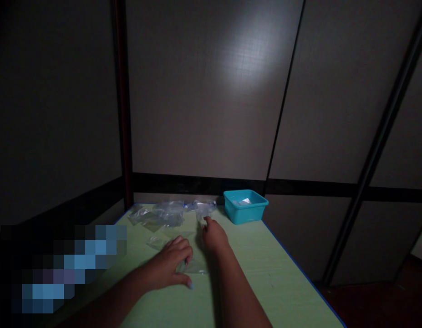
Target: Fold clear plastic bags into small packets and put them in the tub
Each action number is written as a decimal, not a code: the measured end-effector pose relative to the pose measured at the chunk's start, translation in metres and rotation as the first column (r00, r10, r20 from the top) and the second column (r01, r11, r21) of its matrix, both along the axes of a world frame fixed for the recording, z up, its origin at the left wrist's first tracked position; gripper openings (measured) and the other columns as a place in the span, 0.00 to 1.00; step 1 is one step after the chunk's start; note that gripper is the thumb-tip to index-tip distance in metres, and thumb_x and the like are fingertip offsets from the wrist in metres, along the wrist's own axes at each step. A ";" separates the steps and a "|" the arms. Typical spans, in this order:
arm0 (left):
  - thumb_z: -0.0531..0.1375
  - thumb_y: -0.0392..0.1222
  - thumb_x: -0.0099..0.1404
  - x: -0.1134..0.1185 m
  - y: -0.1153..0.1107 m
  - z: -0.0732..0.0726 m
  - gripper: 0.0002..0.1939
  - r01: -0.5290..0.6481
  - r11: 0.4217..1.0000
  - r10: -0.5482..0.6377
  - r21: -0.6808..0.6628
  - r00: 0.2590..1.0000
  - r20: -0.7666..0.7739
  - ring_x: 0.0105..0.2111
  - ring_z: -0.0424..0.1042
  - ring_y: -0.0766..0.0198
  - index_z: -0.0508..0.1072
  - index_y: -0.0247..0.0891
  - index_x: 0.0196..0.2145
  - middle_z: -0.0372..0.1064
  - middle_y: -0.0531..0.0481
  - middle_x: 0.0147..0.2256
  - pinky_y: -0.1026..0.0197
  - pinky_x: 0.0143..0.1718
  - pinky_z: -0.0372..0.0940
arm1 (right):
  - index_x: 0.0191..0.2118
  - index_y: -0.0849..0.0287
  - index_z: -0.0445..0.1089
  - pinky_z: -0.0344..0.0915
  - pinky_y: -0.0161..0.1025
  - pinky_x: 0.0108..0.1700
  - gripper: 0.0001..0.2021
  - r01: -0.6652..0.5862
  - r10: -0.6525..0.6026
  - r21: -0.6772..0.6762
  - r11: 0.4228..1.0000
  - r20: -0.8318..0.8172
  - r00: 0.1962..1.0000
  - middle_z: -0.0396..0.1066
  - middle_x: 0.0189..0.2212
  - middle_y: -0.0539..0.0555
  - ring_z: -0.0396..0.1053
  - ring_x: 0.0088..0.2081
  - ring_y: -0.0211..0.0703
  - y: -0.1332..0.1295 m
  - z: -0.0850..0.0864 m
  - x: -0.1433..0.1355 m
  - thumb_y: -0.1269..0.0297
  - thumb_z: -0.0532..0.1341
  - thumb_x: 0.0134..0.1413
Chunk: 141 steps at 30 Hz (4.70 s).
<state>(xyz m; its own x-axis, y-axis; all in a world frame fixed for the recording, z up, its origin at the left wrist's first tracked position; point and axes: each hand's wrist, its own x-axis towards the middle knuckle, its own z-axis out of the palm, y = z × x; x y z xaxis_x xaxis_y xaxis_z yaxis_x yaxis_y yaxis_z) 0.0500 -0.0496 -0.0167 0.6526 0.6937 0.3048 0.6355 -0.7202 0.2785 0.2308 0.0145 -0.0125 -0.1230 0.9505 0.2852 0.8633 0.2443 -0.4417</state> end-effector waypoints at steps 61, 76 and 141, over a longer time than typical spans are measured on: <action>0.62 0.41 0.52 -0.008 -0.008 0.012 0.08 -0.034 0.995 0.042 -0.091 0.995 0.089 0.40 0.60 0.61 0.66 0.42 0.31 0.62 0.54 0.35 0.64 0.39 0.54 | 0.50 0.61 0.62 0.58 0.34 0.40 0.17 -0.064 0.064 -0.054 0.996 0.006 0.998 0.68 0.42 0.61 0.67 0.40 0.43 0.001 -0.005 0.000 0.63 0.51 0.55; 0.55 0.32 0.47 -0.023 -0.014 0.025 0.17 -0.028 0.997 0.025 -0.074 0.999 -0.040 0.42 0.62 0.60 0.66 0.44 0.36 0.63 0.52 0.39 0.62 0.43 0.56 | 0.51 0.58 0.61 0.57 0.33 0.36 0.20 -0.020 0.022 -0.041 0.999 0.059 0.998 0.68 0.41 0.58 0.67 0.37 0.41 -0.011 0.014 0.001 0.55 0.51 0.54; 0.54 0.40 0.60 -0.034 0.011 0.015 0.18 -0.186 0.980 0.188 0.073 0.982 -0.020 0.55 0.50 0.54 0.66 0.50 0.49 0.55 0.49 0.54 0.53 0.53 0.48 | 0.39 0.59 0.73 0.60 0.32 0.37 0.12 -0.577 0.721 -0.491 0.652 0.167 0.672 0.73 0.36 0.53 0.69 0.35 0.41 -0.082 0.065 -0.020 0.63 0.58 0.49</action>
